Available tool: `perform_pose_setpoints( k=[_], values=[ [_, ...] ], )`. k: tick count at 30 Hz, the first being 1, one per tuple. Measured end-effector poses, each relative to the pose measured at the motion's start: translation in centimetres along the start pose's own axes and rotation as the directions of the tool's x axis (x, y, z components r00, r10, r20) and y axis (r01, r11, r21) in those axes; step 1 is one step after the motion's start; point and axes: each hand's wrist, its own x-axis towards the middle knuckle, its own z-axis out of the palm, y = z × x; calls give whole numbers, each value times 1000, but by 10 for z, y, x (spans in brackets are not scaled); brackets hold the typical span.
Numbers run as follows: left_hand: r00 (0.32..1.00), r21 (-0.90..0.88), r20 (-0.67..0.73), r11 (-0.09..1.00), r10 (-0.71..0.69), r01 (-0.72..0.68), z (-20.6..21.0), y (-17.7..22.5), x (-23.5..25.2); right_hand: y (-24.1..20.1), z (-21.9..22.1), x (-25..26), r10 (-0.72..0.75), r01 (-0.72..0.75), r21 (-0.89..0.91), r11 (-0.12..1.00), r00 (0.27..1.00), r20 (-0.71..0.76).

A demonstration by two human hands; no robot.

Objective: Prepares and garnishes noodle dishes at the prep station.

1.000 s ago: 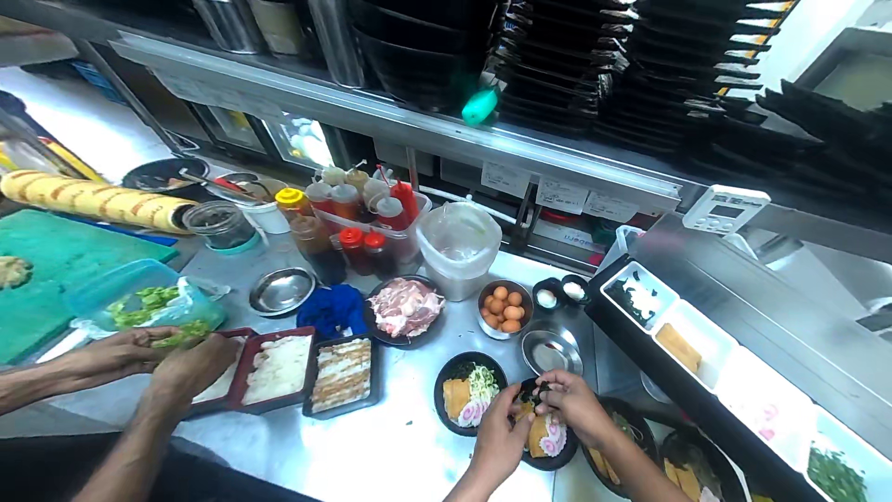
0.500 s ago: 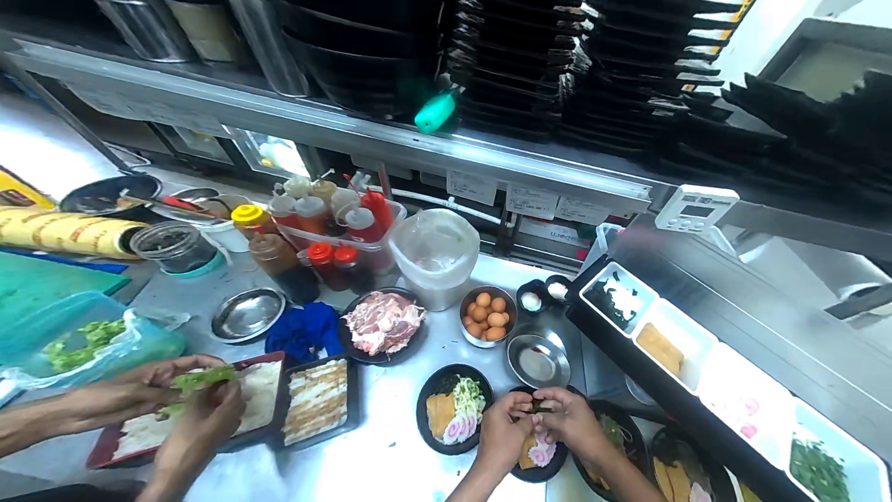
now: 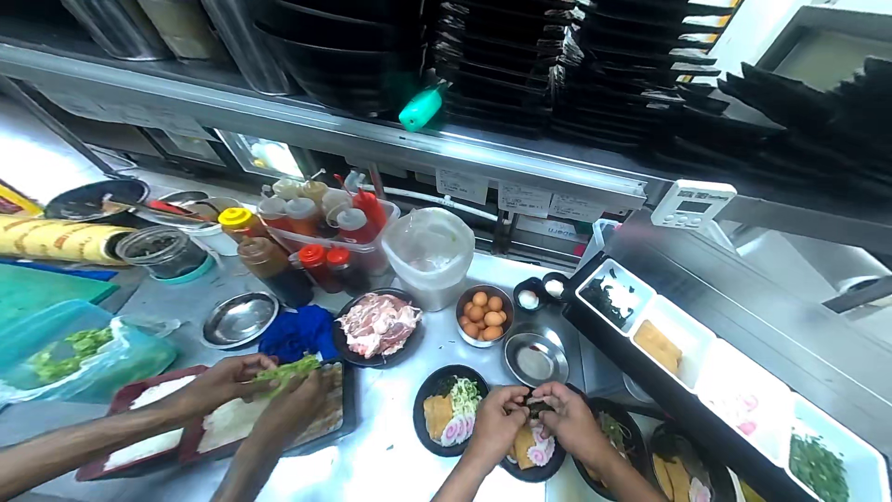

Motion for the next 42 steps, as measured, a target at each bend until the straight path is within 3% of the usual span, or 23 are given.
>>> perform_pose_setpoints(
  k=[3, 11, 17, 22, 24, 28, 31, 33, 38, 42],
  values=[
    [999, 77, 53, 997, 10, -15, 3, 1, -4, 0, 6, -1, 1, -1, 15, 1000, 1000, 0],
    [994, 26, -108, 1000, -5, 8, 4, -2, -13, 2, 10, -5, 109, -85, 260, 962, 991, -80],
    [1000, -89, 27, 996, 10, -7, -4, -2, -9, 7, 8, -5, 72, -80, 255, 963, 997, 42],
    [999, -161, -39, 987, -10, 3, -16, 0, 0, 3, 2, -7, 158, -100, 520, 848, 985, -67],
    [998, -79, -66, 997, -12, 7, -20, -3, 4, 2, -2, -9, 176, -85, 564, 821, 978, -110],
    [1000, 311, -6, 951, 1, 1, -14, 0, 10, 4, -10, -14, 194, -61, 612, 789, 969, -153],
    [994, 652, 110, 755, -14, -62, 2, 7, 11, 6, -12, -20, 208, -49, 631, 774, 961, -181],
    [988, 780, 149, 619, -41, -92, 14, 12, 8, 5, -13, -26, 224, -51, 640, 767, 956, -192],
    [980, 836, 118, 517, 160, -185, 25, 2, 4, 0, -12, -33, 233, -53, 640, 766, 952, -200],
    [979, 793, 70, 584, 193, -172, 19, 1, -4, -10, -3, -19, 181, -50, 572, 819, 968, -174]
  ],
)
